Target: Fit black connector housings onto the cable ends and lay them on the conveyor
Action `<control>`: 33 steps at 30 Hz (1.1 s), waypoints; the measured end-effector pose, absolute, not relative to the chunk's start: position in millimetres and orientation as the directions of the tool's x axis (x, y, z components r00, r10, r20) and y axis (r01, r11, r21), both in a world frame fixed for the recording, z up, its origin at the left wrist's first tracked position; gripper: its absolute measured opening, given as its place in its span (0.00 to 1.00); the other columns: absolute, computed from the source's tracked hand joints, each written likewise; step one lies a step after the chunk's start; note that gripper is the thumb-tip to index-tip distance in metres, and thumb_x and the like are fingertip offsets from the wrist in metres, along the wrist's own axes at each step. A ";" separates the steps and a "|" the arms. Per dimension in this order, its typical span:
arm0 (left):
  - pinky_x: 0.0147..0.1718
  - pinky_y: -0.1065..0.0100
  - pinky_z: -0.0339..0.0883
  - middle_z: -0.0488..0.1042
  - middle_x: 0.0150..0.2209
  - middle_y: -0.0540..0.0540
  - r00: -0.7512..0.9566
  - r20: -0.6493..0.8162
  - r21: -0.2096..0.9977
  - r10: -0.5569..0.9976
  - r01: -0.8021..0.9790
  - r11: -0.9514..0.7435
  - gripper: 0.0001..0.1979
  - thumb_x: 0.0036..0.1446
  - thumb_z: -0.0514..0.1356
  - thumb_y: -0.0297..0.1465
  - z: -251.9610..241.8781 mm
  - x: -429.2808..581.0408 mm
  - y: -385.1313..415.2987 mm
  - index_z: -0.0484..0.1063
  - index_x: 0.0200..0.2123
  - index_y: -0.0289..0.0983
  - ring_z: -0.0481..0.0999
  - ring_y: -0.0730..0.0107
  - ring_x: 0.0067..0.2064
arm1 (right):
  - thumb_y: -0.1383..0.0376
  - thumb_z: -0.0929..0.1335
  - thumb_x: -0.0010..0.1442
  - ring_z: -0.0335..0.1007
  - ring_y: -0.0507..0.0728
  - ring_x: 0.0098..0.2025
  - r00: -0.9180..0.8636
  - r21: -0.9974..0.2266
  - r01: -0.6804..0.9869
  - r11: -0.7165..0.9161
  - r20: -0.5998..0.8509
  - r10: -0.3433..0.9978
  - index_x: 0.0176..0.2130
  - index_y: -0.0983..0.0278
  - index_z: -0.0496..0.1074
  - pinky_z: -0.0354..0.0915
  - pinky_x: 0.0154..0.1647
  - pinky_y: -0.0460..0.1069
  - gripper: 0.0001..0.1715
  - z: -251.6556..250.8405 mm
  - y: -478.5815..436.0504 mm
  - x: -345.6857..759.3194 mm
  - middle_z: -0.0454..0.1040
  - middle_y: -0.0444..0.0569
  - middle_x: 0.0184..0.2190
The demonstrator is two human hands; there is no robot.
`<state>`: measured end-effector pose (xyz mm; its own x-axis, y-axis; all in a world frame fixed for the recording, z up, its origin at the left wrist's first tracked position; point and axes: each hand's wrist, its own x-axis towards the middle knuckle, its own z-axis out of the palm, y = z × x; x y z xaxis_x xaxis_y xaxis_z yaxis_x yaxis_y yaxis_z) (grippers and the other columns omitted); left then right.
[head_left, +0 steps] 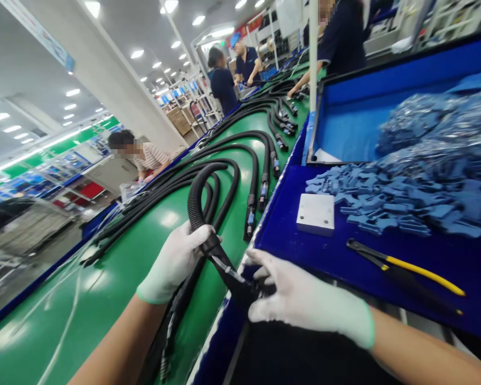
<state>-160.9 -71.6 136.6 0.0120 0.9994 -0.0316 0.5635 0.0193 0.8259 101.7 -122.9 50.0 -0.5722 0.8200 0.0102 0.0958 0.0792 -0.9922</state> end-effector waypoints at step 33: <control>0.36 0.68 0.68 0.79 0.40 0.45 0.415 -0.214 0.945 0.884 0.317 0.079 0.25 0.62 0.65 0.39 98.7 16.8 -51.7 0.72 0.60 0.39 0.75 0.67 0.36 | 0.66 0.70 0.58 0.74 0.63 0.44 -0.264 -0.835 0.468 0.290 0.181 0.947 0.45 0.63 0.75 0.69 0.47 0.54 0.12 73.7 -141.1 243.9 0.78 0.53 0.43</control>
<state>16.8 -51.7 98.7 0.4154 0.8842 -0.2137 0.3171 0.0794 0.9451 243.9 -141.1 73.7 -0.2644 0.9473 0.1806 0.4682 0.2898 -0.8347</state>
